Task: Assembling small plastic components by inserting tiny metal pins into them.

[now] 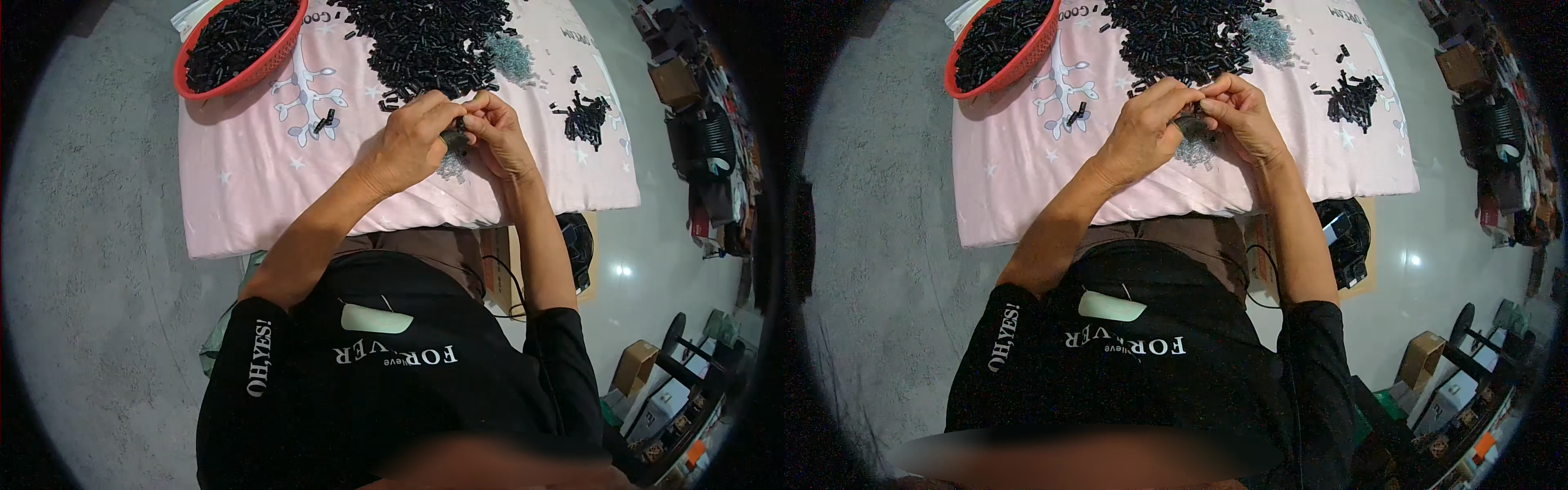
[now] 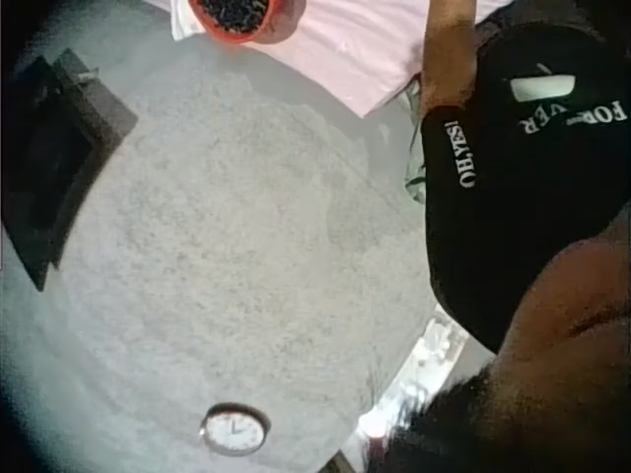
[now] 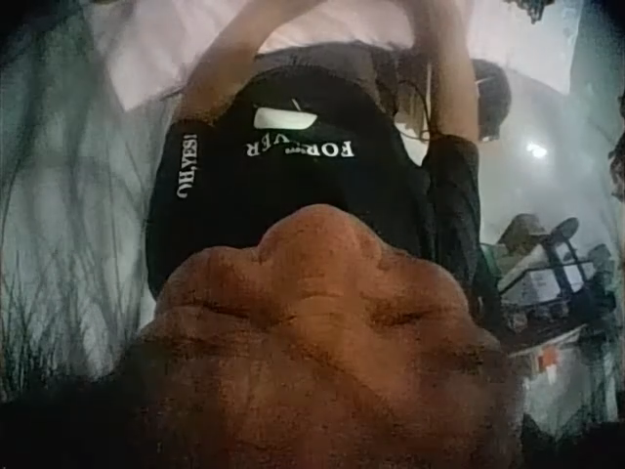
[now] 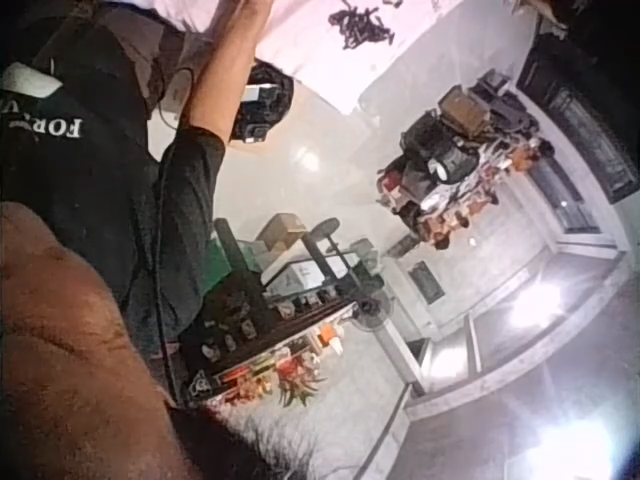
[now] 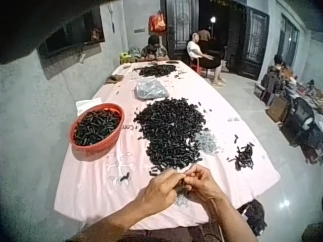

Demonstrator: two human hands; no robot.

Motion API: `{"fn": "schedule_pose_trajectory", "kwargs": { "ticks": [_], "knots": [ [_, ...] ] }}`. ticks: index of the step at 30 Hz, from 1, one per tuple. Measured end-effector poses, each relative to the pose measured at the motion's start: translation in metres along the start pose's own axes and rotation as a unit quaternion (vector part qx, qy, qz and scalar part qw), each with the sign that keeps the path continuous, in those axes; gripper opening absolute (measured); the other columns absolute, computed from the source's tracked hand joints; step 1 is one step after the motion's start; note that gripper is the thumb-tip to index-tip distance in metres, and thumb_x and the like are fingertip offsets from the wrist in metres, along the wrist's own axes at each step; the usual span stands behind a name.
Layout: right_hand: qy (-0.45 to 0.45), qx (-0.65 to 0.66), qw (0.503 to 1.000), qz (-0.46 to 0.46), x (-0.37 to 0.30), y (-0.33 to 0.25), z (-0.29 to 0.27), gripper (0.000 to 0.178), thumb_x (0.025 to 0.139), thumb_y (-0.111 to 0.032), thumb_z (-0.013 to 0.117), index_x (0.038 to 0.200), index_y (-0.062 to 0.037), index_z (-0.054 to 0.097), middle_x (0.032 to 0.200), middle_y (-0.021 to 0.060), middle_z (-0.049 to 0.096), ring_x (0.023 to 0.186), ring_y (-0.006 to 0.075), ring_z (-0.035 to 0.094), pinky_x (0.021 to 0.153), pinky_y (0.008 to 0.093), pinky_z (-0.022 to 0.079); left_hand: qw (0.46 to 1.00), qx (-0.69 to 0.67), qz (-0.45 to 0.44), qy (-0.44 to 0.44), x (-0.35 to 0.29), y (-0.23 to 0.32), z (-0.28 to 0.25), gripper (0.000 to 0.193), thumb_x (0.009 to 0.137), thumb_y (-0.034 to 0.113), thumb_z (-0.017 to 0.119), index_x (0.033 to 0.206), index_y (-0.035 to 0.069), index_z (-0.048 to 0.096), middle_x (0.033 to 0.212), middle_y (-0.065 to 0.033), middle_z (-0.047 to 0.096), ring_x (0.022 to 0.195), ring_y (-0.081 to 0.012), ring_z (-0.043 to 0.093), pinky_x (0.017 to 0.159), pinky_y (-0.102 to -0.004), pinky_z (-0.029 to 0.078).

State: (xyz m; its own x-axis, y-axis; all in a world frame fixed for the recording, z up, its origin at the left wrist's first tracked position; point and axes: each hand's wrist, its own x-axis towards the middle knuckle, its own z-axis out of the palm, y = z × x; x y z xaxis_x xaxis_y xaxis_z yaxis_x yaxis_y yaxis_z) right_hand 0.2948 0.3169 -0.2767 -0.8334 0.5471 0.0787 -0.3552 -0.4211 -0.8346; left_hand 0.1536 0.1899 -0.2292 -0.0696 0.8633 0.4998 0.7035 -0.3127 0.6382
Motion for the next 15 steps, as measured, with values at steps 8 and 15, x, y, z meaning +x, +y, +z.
{"fn": "schedule_pose_trajectory", "kwargs": {
  "ticks": [8,15],
  "knots": [
    [-0.020,0.020,0.999,-0.020,0.0008,0.0013,-0.0025,0.012,0.087,-0.002,0.070,0.094,-0.0041,0.061,0.090,0.0066,0.067,0.064,0.0075,0.055,0.058,0.0184,0.046,0.999,0.010,0.012,0.032,0.0021,0.0036,0.0045,0.042,0.069,-0.012,0.051,0.107,-0.001,0.062,0.092,-0.0151,0.061,0.083,-0.0321,0.063,0.073,-0.0397,0.052],
    [-0.017,0.005,1.000,-0.008,-0.0033,0.0004,-0.0025,0.015,0.087,-0.004,0.070,0.100,-0.0036,0.063,0.092,0.0085,0.069,0.072,0.0098,0.062,0.063,0.0194,0.050,0.999,0.013,0.006,0.041,0.0004,0.0032,0.0026,0.038,0.071,-0.012,0.052,0.105,-0.001,0.063,0.092,-0.0152,0.061,0.081,-0.0311,0.064,0.071,-0.0379,0.052]
  ]
}}
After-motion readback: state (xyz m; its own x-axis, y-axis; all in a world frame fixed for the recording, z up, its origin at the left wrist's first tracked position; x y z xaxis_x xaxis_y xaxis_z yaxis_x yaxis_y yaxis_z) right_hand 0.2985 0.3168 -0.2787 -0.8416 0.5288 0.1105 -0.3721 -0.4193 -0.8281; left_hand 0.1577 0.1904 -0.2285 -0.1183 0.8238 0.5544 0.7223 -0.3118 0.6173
